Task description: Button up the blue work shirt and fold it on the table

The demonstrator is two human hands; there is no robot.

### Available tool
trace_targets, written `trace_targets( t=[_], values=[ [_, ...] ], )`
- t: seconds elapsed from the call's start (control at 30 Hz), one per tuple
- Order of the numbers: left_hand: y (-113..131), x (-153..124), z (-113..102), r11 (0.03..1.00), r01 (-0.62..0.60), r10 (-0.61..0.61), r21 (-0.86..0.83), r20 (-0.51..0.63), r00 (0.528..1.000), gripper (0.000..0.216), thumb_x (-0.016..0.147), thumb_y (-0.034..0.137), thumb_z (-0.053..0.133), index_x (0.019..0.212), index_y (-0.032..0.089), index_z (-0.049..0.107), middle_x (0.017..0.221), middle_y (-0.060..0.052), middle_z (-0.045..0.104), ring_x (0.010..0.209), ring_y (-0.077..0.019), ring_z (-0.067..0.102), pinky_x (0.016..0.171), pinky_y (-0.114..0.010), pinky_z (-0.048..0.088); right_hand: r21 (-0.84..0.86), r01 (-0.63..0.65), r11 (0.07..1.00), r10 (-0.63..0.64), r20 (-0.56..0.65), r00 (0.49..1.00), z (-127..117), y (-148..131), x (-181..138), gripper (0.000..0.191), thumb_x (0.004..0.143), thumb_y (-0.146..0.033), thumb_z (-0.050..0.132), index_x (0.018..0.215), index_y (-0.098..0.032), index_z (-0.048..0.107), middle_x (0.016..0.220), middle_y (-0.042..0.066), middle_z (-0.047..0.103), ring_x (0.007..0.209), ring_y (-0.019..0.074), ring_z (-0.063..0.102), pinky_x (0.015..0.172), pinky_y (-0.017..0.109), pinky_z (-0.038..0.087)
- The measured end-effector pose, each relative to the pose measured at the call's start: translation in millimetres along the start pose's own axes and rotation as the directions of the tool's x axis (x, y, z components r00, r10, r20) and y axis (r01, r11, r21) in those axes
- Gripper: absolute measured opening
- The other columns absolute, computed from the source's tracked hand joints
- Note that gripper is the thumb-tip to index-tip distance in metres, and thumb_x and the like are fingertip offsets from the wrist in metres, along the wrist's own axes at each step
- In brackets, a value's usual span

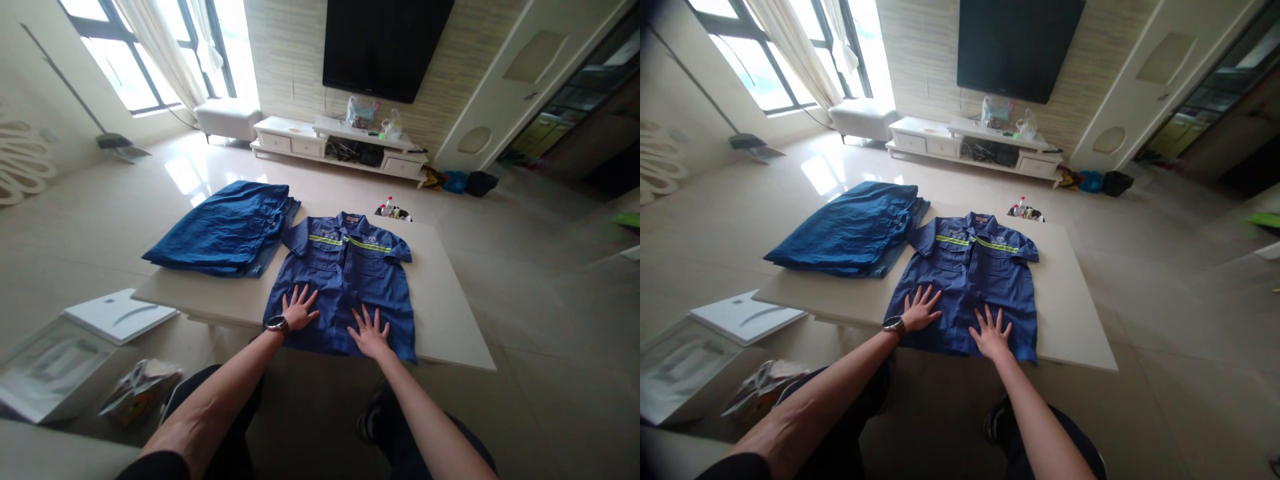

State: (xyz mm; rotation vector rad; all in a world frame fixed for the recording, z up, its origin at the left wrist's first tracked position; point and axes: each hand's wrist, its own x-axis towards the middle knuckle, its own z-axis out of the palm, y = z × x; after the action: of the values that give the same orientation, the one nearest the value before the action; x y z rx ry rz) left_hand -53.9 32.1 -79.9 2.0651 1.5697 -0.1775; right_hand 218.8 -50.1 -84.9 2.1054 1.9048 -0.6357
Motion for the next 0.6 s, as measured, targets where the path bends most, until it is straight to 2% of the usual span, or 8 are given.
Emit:
trace_targets(
  t=[0.2,0.33,0.47,0.6],
  values=[
    [4,72,-34,1.000,0.006,-0.006,0.020,0.008,1.000,0.080,0.101,0.065,0.037,0.171,0.038,0.011,0.179,-0.001,-0.010,0.165,-0.0387,-0.014,0.125,-0.077,0.003,-0.020,0.024,1.000,-0.024,-0.030,0.999,-34,14,79,0.069,0.105,-0.070,0.027,0.169,-0.049,0.009,0.179,-0.011,-0.009,0.163,0.0379,-0.014,0.124,0.076,0.008],
    [0,104,-46,0.999,-0.022,0.023,0.049,-0.010,1.000,0.078,0.102,0.066,0.035,0.171,0.038,0.012,0.180,-0.003,-0.006,0.165,-0.0403,-0.012,0.124,-0.078,0.005,-0.059,0.013,0.998,-0.018,-0.077,0.997,-45,14,110,0.069,0.105,-0.068,0.025,0.169,-0.049,0.008,0.179,-0.009,-0.009,0.163,0.0384,-0.013,0.123,0.077,0.011],
    [-2,113,-53,0.997,-0.044,0.046,0.065,-0.024,0.999,0.077,0.103,0.065,0.033,0.171,0.038,0.013,0.181,-0.002,-0.004,0.165,-0.0404,-0.009,0.124,-0.078,0.005,-0.076,0.024,0.997,-0.031,-0.095,0.995,-53,10,115,0.068,0.106,-0.067,0.024,0.170,-0.047,0.009,0.180,-0.008,-0.007,0.163,0.0381,-0.012,0.124,0.076,0.012],
    [12,95,-52,0.993,-0.006,0.018,0.122,-0.092,0.996,0.071,0.106,0.056,0.029,0.172,0.032,0.017,0.181,-0.006,0.003,0.166,-0.0374,-0.005,0.128,-0.073,0.004,-0.053,-0.021,0.998,0.019,-0.045,0.999,-60,-4,97,0.067,0.108,-0.060,0.024,0.171,-0.041,0.011,0.180,-0.004,-0.006,0.164,0.0393,-0.008,0.124,0.074,0.016]
  ],
)
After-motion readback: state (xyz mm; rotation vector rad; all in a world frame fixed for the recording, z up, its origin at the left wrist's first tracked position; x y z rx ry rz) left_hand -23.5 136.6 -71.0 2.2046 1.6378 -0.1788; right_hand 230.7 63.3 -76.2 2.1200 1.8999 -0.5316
